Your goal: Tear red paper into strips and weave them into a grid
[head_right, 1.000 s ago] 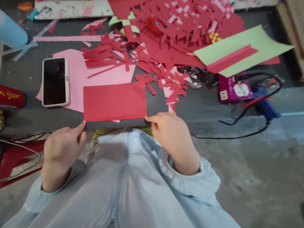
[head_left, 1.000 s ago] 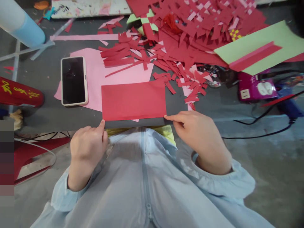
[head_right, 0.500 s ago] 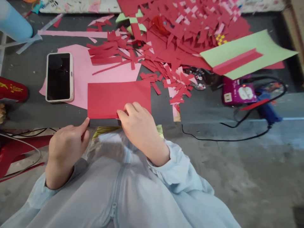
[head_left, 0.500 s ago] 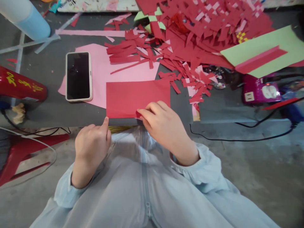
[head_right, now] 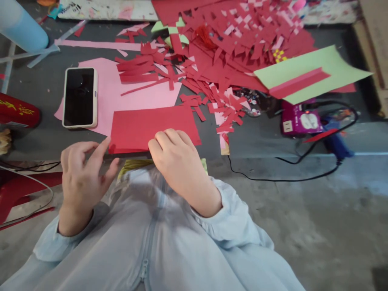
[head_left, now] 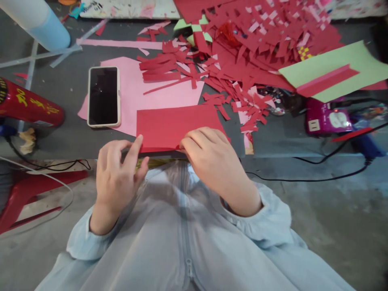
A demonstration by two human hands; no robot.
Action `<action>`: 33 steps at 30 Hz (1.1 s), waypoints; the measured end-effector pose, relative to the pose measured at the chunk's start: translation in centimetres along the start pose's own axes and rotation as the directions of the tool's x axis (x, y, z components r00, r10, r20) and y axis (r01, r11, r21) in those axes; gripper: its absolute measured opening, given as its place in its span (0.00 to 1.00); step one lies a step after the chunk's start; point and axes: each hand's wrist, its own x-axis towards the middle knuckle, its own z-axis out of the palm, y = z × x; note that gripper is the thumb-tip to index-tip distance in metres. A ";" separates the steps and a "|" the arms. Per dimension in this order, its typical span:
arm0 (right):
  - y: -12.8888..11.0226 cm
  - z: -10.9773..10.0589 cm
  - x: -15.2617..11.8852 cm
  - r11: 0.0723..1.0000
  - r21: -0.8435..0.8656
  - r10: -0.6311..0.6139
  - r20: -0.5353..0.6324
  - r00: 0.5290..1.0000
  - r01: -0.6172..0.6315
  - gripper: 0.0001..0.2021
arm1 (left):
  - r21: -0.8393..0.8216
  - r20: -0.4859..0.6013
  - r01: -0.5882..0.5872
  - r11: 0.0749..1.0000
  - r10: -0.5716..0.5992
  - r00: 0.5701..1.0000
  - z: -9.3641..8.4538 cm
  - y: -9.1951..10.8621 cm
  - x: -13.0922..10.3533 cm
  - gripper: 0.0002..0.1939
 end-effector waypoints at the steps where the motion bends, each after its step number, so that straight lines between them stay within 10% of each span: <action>1: -0.1 -0.6 -0.2 1.000 -0.014 -0.023 -0.028 0.999 0.022 0.09 | -0.031 -0.012 -0.031 0.999 0.030 0.999 -0.3 0.1 0.2 0.23; 9: -0.4 -5.3 -2.3 0.998 0.006 -0.057 -0.162 0.985 0.058 0.09 | -0.227 -0.128 -0.287 0.931 0.264 0.956 -2.7 0.6 1.3 0.07; 20: 0.4 -8.7 -5.7 0.986 0.166 -0.012 -0.090 0.996 0.027 0.10 | -0.486 -0.254 -0.294 0.823 0.189 0.948 -5.2 2.2 0.7 0.09; 33: 1.7 -6.5 -4.5 0.945 0.324 -0.083 0.098 0.992 0.047 0.11 | -0.634 0.245 -0.156 0.757 0.388 0.888 -3.6 2.3 2.2 0.08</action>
